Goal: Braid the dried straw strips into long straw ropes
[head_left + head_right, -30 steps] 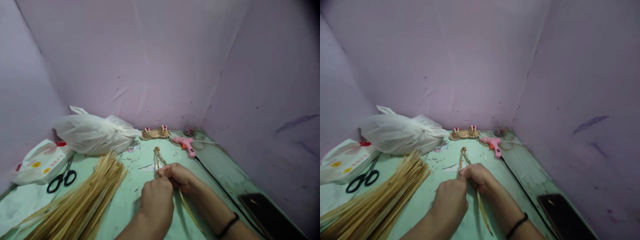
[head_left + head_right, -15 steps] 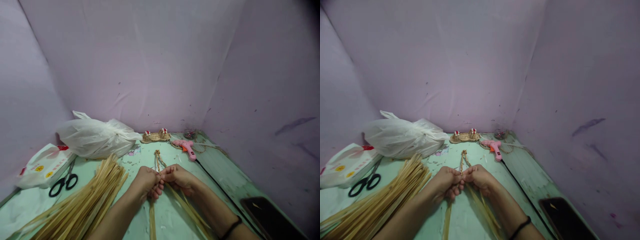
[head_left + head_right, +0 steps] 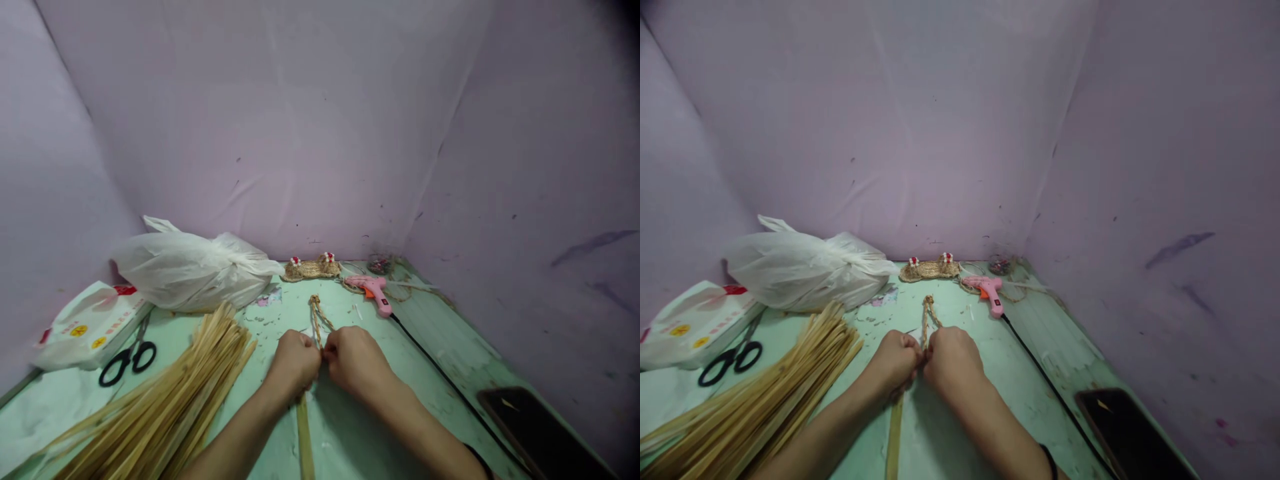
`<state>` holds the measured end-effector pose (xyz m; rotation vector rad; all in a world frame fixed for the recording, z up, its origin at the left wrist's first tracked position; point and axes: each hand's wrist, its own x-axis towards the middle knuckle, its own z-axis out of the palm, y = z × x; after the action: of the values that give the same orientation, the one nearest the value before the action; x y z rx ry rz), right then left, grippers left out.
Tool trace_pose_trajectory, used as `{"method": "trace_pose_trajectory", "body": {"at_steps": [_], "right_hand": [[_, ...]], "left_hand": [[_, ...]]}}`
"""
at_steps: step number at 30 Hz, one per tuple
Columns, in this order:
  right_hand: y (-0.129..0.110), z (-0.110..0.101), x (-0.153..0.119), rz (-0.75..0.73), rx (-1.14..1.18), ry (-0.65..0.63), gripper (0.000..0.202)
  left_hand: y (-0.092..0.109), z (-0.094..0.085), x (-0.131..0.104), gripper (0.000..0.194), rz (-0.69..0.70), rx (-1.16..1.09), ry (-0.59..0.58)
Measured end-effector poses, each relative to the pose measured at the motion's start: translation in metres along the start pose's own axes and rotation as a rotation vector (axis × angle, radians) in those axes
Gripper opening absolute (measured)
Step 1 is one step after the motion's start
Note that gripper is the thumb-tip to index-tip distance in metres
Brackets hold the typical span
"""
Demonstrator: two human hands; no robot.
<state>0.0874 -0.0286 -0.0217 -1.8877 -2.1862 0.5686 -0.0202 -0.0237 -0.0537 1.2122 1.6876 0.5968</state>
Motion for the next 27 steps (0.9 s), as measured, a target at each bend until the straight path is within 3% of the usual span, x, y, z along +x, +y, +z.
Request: {"method": "trace_pose_trajectory", "body": {"at_steps": [3, 6, 9, 12, 15, 19, 24, 27], "right_hand": [[-0.014, -0.007, -0.011, 0.064, -0.115, -0.022, 0.018], [-0.027, -0.004, -0.019, 0.008, -0.142, -0.061, 0.021], [-0.035, 0.004, -0.024, -0.04, -0.146, -0.119, 0.023], [-0.036, 0.005, -0.025, -0.068, -0.175, -0.156, 0.022], [-0.022, -0.009, -0.02, -0.087, -0.148, -0.12, 0.015], [0.007, -0.024, 0.0, 0.009, 0.219, 0.042, 0.024], [0.012, -0.006, 0.012, 0.131, 0.752, -0.313, 0.016], [0.003, 0.0, 0.007, 0.165, 0.889, -0.402, 0.018]], "left_hand": [[-0.004, 0.002, 0.002, 0.013, 0.011, -0.059, 0.003], [-0.002, -0.001, -0.001, 0.018, -0.045, -0.14, 0.001], [0.001, -0.01, -0.003, 0.015, -0.011, -0.248, -0.089], [0.003, -0.019, -0.004, 0.007, 0.041, -0.327, -0.194], [0.003, -0.023, -0.003, 0.006, 0.02, -0.356, -0.258], [0.002, -0.025, -0.002, 0.002, 0.013, -0.367, -0.301], [0.0, -0.025, 0.0, 0.002, 0.006, -0.383, -0.302], [0.0, -0.025, -0.001, 0.002, 0.016, -0.354, -0.308]]}}
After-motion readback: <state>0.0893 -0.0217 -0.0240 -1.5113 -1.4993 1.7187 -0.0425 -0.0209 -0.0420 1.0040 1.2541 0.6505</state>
